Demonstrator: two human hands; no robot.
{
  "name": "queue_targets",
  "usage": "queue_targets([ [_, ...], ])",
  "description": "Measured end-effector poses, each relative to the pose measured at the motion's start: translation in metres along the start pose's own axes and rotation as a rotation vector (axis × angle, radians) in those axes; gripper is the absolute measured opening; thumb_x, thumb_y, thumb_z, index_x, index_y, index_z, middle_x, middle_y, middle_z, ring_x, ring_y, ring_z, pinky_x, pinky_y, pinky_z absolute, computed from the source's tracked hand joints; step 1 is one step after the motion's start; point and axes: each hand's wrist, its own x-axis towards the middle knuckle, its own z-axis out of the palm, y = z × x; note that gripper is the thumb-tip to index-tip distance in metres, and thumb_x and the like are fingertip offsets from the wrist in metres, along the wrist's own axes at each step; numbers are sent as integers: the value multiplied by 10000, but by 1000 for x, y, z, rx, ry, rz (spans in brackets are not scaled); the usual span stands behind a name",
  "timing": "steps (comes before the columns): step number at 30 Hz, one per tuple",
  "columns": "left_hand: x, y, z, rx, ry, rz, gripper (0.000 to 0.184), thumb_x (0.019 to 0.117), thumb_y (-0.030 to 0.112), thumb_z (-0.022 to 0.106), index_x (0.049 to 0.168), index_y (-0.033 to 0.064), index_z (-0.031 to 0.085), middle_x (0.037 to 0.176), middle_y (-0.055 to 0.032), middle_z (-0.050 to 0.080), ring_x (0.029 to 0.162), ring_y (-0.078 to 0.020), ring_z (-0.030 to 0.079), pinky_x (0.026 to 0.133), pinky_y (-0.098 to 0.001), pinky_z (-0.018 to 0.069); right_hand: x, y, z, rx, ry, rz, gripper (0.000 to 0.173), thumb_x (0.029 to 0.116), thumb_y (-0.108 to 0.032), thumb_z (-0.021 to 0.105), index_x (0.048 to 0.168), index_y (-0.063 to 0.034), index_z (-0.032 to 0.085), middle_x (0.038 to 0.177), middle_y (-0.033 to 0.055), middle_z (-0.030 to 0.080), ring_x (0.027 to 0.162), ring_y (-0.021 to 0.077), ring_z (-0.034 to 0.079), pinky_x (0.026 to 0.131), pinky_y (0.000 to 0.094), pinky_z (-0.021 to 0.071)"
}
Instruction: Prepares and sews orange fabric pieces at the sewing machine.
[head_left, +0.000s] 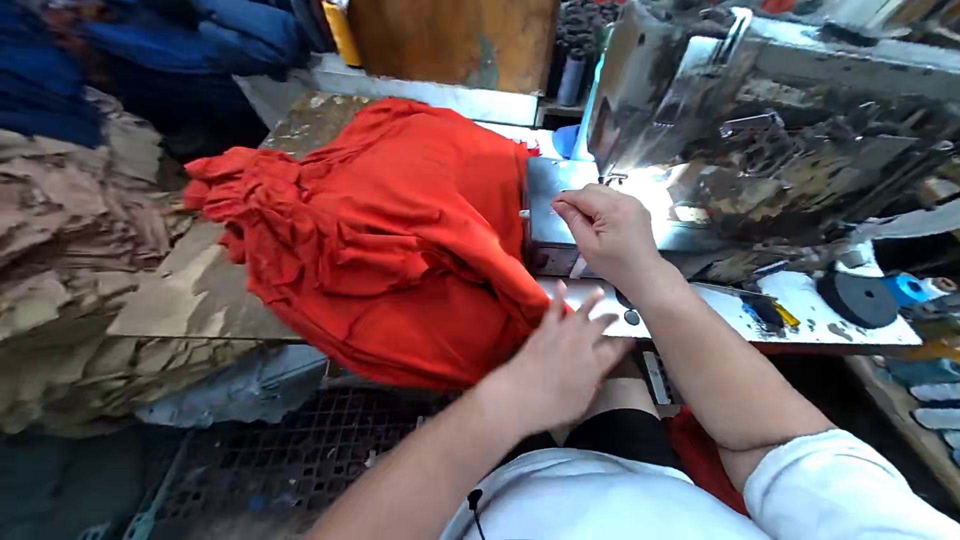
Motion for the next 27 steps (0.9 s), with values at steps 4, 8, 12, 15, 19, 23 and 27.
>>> queue_targets([
  [4,-47,8,45,-297,158,221,219,1016,175,598,1170,129,747,1240,-54,715,1249,-186,632,1110,-393,482,6,-71,37,246,-222,-135,343,925,-383,738,1066,-73,771,904,60,714,839,180,681,751,394,584],
  [8,-87,-3,44,-493,264,-18,173,1009,111,602,1064,70,761,1126,-57,740,1069,-123,699,964,-284,567,22,-84,94,-79,-636,76,279,995,-286,655,1102,-32,698,1136,166,658,989,330,689,783,525,584],
  [12,-125,-12,28,-806,747,-360,142,986,40,621,1075,-18,716,1057,-87,735,943,-154,730,830,-321,639,22,-81,93,-39,-639,160,167,998,-191,623,1042,-53,706,1033,144,703,974,327,695,794,558,572],
  [15,-134,-19,7,-920,1173,-570,294,960,15,599,1243,-15,525,1086,-36,699,978,-132,706,868,-341,613,-6,-128,43,260,-672,-62,230,1031,-212,593,1041,-26,729,978,130,726,949,269,705,867,495,568],
  [19,-121,-20,-39,-792,1575,-430,386,991,28,482,1361,51,377,1143,86,650,1086,-14,646,970,-272,554,-29,-152,8,530,-492,-302,182,961,-136,674,1078,-7,726,883,95,746,799,160,716,765,331,590],
  [23,-96,-32,-108,-278,1516,-6,298,1003,24,568,1243,184,491,1199,107,630,1155,-49,611,991,-271,534,-27,-127,-9,837,-320,-200,426,1006,-167,655,1385,13,582,737,-5,592,645,-25,517,616,123,453],
  [27,-65,-80,-118,440,960,-187,126,983,10,564,1027,12,683,1111,-166,684,1061,-268,673,926,-400,554,-47,-52,-23,906,-205,180,433,959,-107,677,1383,-127,588,726,-75,630,602,-33,546,569,146,480],
])
